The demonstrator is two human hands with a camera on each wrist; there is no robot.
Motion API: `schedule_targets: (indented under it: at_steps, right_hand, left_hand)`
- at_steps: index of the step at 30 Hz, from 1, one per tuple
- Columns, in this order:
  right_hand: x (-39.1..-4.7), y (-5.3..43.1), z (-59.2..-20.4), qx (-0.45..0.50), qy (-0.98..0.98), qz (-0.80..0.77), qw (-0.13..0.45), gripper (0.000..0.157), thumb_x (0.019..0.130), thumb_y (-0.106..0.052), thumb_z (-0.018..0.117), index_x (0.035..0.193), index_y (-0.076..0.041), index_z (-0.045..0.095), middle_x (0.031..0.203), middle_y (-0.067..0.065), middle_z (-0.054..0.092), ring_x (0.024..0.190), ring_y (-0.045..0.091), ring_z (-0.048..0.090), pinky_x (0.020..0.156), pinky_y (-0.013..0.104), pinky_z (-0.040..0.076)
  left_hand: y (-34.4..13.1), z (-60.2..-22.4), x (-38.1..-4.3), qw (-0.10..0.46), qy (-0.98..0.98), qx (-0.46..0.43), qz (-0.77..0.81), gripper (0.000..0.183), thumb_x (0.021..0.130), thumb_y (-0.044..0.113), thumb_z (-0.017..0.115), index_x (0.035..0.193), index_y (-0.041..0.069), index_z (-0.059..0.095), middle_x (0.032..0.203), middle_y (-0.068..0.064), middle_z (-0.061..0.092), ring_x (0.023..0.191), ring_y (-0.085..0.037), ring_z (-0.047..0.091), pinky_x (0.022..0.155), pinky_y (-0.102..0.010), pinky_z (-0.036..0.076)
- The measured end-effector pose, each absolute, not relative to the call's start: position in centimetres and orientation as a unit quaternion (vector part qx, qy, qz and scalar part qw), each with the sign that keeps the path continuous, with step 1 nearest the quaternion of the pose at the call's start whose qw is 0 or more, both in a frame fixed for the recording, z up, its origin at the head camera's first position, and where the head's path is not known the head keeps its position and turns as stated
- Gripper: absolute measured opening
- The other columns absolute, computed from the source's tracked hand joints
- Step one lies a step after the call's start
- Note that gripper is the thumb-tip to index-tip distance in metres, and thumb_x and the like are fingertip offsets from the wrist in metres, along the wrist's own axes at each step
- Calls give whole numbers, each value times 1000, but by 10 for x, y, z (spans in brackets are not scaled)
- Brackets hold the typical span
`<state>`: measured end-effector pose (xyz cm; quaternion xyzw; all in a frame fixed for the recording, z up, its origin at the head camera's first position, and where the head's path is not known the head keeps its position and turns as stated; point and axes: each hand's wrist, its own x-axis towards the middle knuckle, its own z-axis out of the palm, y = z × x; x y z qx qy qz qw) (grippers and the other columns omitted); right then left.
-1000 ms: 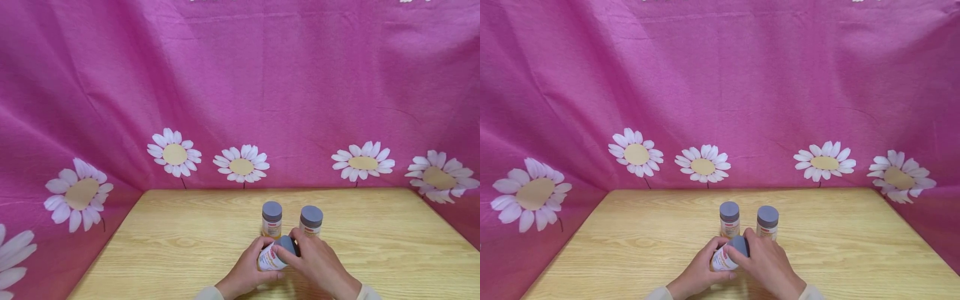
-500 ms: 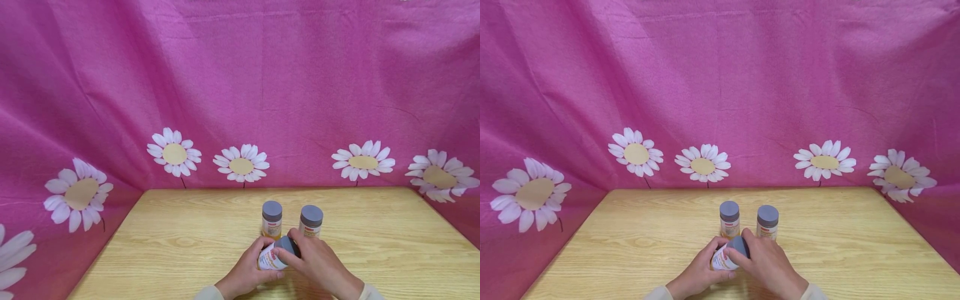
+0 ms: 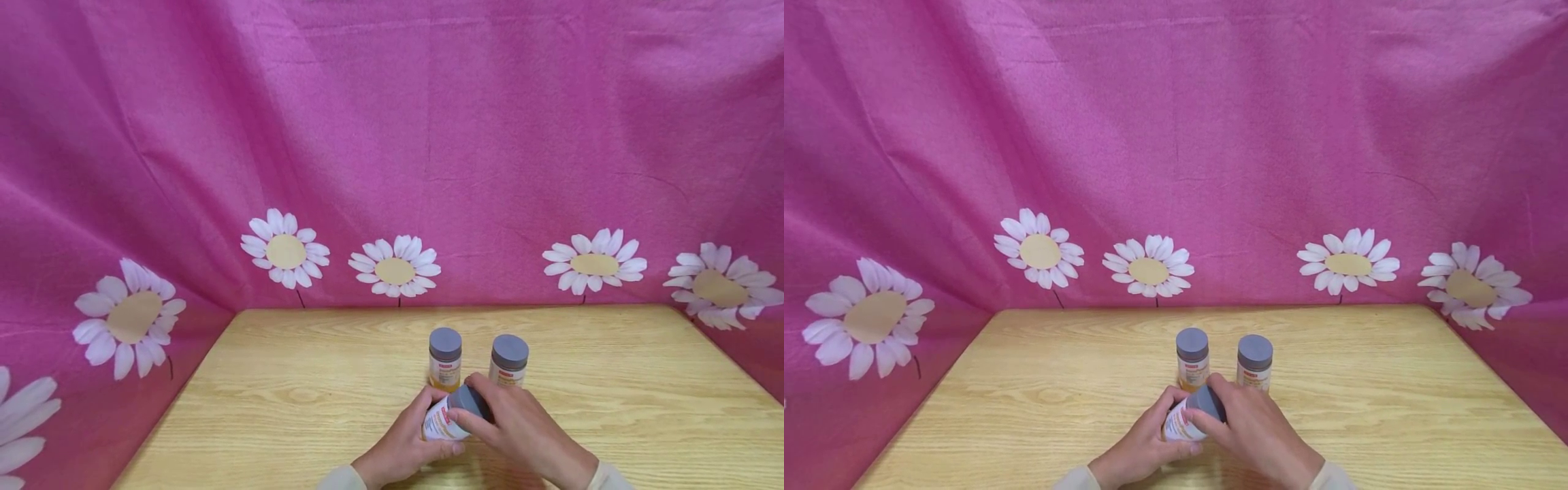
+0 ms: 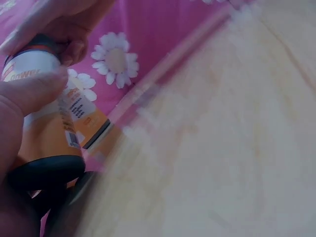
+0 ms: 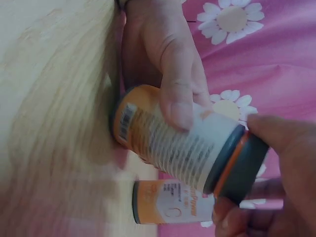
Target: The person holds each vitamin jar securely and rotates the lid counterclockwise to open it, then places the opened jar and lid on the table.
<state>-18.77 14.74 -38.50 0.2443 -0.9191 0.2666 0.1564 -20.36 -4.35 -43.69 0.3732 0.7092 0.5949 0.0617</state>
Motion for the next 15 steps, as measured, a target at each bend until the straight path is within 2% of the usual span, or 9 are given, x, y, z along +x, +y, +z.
schedule_targets:
  at_steps: [7, 15]
  right_hand:
    - [-188, 153, -383, 306, -899, 268, 161, 27, 82, -46, 60, 95, -24, 52, 73, -19, 46, 60, -1, 45, 52, 18, 37]
    - [-188, 160, -381, 323, -892, 288, 127, 29, 82, -45, 60, 102, -26, 51, 74, -17, 48, 59, -1, 45, 53, 17, 37]
  left_hand:
    - [-44, -436, -204, 52, 721, 367, 585, 47, 79, 15, 69, 117, 16, 42, 106, 3, 54, 87, -6, 55, 73, -25, 48]
    - [-45, -433, -202, 50, 735, 334, 588, 48, 75, 16, 74, 115, 19, 48, 106, 4, 55, 84, -4, 53, 70, -23, 47]
